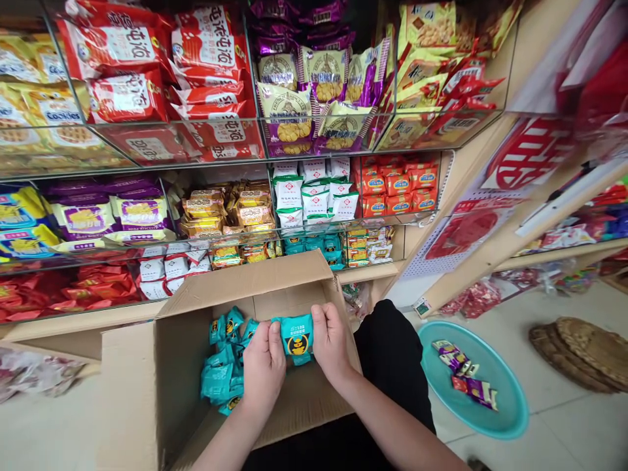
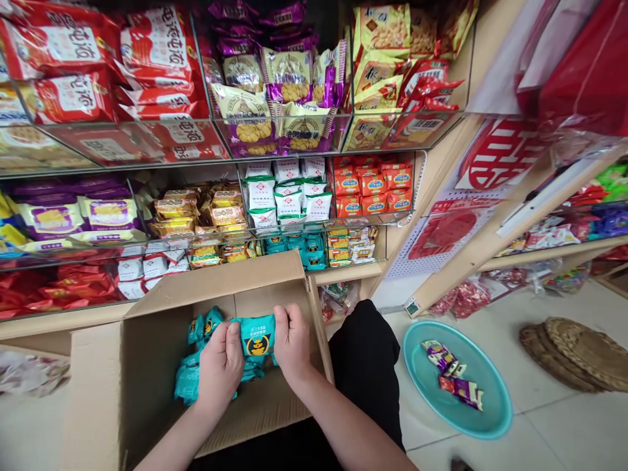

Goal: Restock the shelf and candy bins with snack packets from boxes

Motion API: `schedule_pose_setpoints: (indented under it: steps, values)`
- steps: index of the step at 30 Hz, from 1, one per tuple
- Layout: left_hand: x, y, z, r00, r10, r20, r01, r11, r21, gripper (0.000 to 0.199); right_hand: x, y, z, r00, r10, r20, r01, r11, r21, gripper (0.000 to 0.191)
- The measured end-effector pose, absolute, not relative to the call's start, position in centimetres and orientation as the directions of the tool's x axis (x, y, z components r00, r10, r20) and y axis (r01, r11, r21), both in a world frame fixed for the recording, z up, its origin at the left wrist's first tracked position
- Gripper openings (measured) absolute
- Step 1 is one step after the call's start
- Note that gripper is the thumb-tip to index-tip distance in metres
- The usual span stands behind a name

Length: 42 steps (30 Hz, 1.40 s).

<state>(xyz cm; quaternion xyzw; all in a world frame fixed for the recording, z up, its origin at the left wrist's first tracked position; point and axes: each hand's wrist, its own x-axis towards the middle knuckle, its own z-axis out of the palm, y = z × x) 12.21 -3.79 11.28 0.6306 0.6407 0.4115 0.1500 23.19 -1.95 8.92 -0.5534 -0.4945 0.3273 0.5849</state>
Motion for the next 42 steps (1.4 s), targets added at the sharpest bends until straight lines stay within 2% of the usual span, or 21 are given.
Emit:
schedule_pose_setpoints:
  steps: [5, 8, 12, 14, 16, 18, 21, 24, 26, 28, 30, 35, 42]
  values:
    - [12.3, -3.2, 11.7, -0.137, 0.930, 0.340, 0.727, -0.139, 0.672, 0.026, 24.2, -1.4, 9.6, 0.315, 0.919, 0.237, 0.158, 0.195, -0.968, 0.031]
    - [12.8, -2.6, 12.0, -0.141, 0.929, 0.342, 0.729, -0.136, 0.671, 0.027, 25.1, -1.7, 10.1, 0.196, 0.967, 0.165, -0.029, 0.174, -0.984, 0.029]
    - [14.0, -1.9, 12.6, -0.129, 0.934, 0.334, 0.706, -0.151, 0.692, 0.029, 26.2, -2.9, 10.4, -0.055, 0.998, 0.016, -0.309, -0.001, -0.951, 0.024]
    - [14.3, -1.5, 12.9, -0.042, 0.956, 0.291, 0.660, -0.192, 0.726, 0.027, 27.2, -3.0, 10.3, -0.028, 0.999, -0.032, -0.360, -0.040, -0.932, 0.025]
    - [14.0, -0.6, 13.4, 0.078, 0.955, 0.286, 0.638, -0.269, 0.722, 0.025, 28.8, -2.2, 10.1, 0.120, 0.992, -0.048, -0.405, 0.005, -0.914, 0.026]
    - [13.2, 0.9, 14.1, 0.189, 0.917, 0.350, 0.689, -0.378, 0.619, 0.026, 31.0, -0.5, 9.5, 0.306, 0.950, -0.058, -0.451, 0.091, -0.888, 0.027]
    - [11.1, 4.5, 15.0, 0.316, 0.856, 0.408, 0.813, -0.466, 0.349, 0.030, 34.1, 2.9, 8.2, 0.482, 0.872, -0.083, -0.476, 0.181, -0.861, 0.028]
    - [9.3, 8.2, 15.3, 0.318, 0.900, 0.299, 0.918, -0.371, 0.139, 0.039, 35.4, 6.5, 6.7, 0.529, 0.844, -0.090, -0.468, 0.202, -0.860, 0.029]
    - [8.7, 10.0, 15.1, 0.261, 0.950, 0.169, 0.958, -0.277, 0.078, 0.045, 34.8, 8.8, 6.0, 0.538, 0.838, -0.090, -0.454, 0.198, -0.869, 0.030]
    - [8.4, 10.9, 14.5, 0.199, 0.980, 0.025, 0.976, -0.201, 0.083, 0.049, 33.6, 11.0, 5.6, 0.539, 0.839, -0.081, -0.438, 0.197, -0.877, 0.029]
    - [8.4, 11.2, 14.0, 0.152, 0.987, -0.046, 0.983, -0.146, 0.108, 0.050, 32.2, 13.2, 5.5, 0.541, 0.836, -0.091, -0.447, 0.194, -0.873, 0.024]
    - [8.4, 10.8, 13.4, 0.081, 0.996, -0.048, 0.987, -0.073, 0.141, 0.048, 30.2, 17.9, 5.7, 0.586, 0.764, -0.270, -0.572, 0.155, -0.805, 0.015]
    - [8.6, 10.6, 13.5, 0.021, 0.997, -0.069, 0.986, -0.009, 0.164, 0.044, 29.5, 21.5, 6.1, 0.540, 0.742, -0.399, -0.622, 0.033, -0.782, 0.021]
